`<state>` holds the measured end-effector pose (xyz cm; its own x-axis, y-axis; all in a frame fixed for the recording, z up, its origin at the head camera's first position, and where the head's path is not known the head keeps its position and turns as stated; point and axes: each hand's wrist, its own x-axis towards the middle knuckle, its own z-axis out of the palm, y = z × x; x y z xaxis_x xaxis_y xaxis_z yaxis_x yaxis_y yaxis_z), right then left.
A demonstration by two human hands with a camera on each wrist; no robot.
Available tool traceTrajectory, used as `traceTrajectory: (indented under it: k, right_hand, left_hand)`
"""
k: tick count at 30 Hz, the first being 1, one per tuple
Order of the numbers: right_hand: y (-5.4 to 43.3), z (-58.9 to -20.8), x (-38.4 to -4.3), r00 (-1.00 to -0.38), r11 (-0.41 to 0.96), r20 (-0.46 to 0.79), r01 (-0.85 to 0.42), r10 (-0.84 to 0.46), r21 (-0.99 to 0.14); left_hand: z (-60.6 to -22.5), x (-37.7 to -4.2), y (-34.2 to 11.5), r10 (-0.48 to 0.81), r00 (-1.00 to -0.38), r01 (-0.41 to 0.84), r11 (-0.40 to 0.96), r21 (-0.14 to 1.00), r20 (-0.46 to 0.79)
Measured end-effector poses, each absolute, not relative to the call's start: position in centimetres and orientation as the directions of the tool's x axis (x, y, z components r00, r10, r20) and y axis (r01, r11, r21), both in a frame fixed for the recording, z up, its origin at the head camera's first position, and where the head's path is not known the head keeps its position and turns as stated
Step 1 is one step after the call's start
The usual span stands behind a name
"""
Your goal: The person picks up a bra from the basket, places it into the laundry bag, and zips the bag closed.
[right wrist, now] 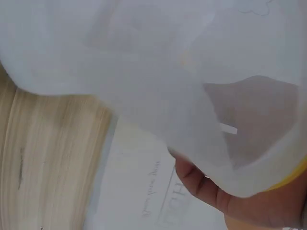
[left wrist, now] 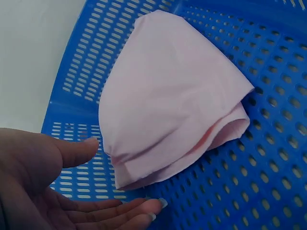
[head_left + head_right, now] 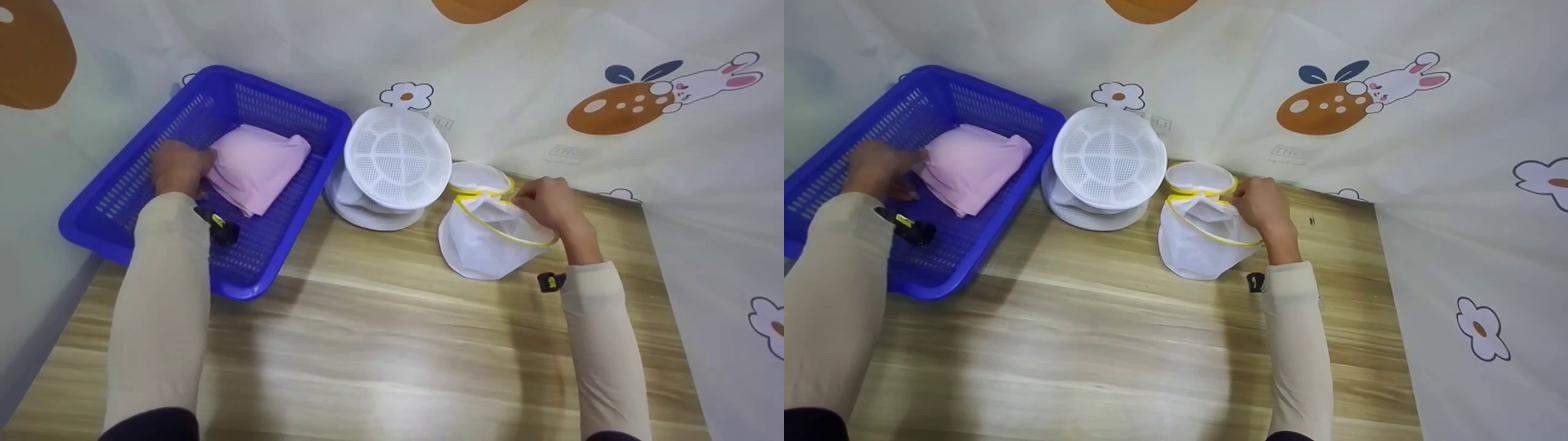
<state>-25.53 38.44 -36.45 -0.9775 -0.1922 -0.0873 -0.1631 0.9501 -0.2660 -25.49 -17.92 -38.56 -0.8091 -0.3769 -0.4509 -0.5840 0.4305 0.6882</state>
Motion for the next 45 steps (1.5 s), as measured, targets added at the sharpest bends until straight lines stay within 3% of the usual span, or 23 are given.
traceTrajectory:
  k: [9,16,27,34,39,45]
  right_hand:
    - [38.8,-36.6,-25.2,-0.967,0.934,-0.154,-0.143,-0.203,-0.328]
    - [39.2,-36.9,-24.3,-0.971,0.888,-0.049,-0.193,-0.234,-0.418]
    - [40.2,-39.1,-21.8,-0.993,0.724,0.114,-0.092,-0.018,-0.684]
    - [39.0,-39.0,-20.6,-0.982,0.609,0.141,-0.034,0.128,-0.792]
    - [39.0,-40.0,-21.2,-0.976,0.563,0.141,-0.024,0.165,-0.826]
    - [38.5,-39.8,-21.1,-0.971,0.583,0.179,-0.052,0.161,-0.811]
  left_hand:
    - [-39.5,-25.3,-17.8,-0.334,-0.774,-0.626,0.277,0.729,-0.537]
    - [-39.7,-25.8,-17.0,-0.321,-0.756,-0.64,0.18,0.747,-0.57]
    - [-39.7,-27.0,-15.5,-0.252,-0.717,-0.681,0.053,0.73,-0.65]
    - [-39.9,-27.6,-15.0,-0.267,-0.681,-0.697,-0.051,0.716,-0.682]
    - [-39.6,-28.0,-14.5,-0.292,-0.656,-0.701,-0.104,0.705,-0.696]
    - [-39.7,-28.2,-13.9,-0.291,-0.674,-0.669,-0.149,0.728,-0.679]
